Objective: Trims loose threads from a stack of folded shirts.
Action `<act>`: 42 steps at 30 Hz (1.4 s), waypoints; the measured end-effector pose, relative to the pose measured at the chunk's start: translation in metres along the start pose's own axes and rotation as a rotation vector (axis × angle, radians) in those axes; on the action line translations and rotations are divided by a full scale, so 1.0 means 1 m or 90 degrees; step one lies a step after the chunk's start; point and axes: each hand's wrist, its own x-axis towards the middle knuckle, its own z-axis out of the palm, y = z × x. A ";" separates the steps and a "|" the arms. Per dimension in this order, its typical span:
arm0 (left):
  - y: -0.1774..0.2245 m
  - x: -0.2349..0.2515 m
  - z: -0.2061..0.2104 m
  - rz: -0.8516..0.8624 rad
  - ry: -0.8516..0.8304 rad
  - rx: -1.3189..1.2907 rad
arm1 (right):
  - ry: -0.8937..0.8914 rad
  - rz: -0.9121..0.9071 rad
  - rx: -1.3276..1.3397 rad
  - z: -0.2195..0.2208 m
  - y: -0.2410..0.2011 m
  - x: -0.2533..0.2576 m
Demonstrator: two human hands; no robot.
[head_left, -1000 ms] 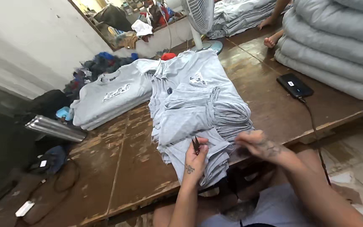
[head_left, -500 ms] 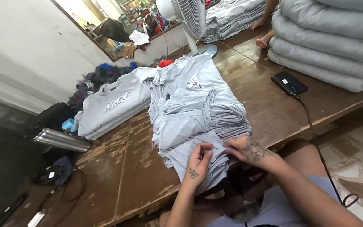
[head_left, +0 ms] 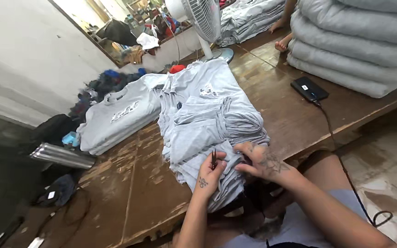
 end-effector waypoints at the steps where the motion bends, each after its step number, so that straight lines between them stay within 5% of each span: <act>1: 0.000 -0.001 0.000 0.003 -0.005 0.009 | 0.029 -0.040 -0.003 0.006 0.005 0.002; 10: -0.008 -0.011 -0.005 0.097 -0.088 0.052 | -0.088 -0.019 0.002 -0.067 0.020 -0.033; 15: -0.008 -0.007 0.000 0.086 -0.061 0.017 | -0.038 0.062 0.024 -0.032 -0.003 -0.009; 20: -0.011 -0.016 -0.006 0.093 -0.071 0.042 | 0.067 -0.082 0.084 -0.011 0.013 -0.001; 27: -0.015 -0.021 -0.013 0.093 -0.062 -0.017 | -0.140 -0.005 0.060 -0.068 0.014 -0.036; 33: -0.013 -0.016 -0.008 0.077 -0.067 -0.034 | 0.010 0.035 0.084 -0.012 -0.005 0.000; 36: -0.008 -0.018 -0.009 0.067 -0.061 0.031 | 0.083 -0.035 0.050 0.015 0.006 0.002; 42: 0.015 -0.028 -0.019 0.086 -0.120 0.402 | -0.062 0.052 0.010 -0.014 0.003 -0.024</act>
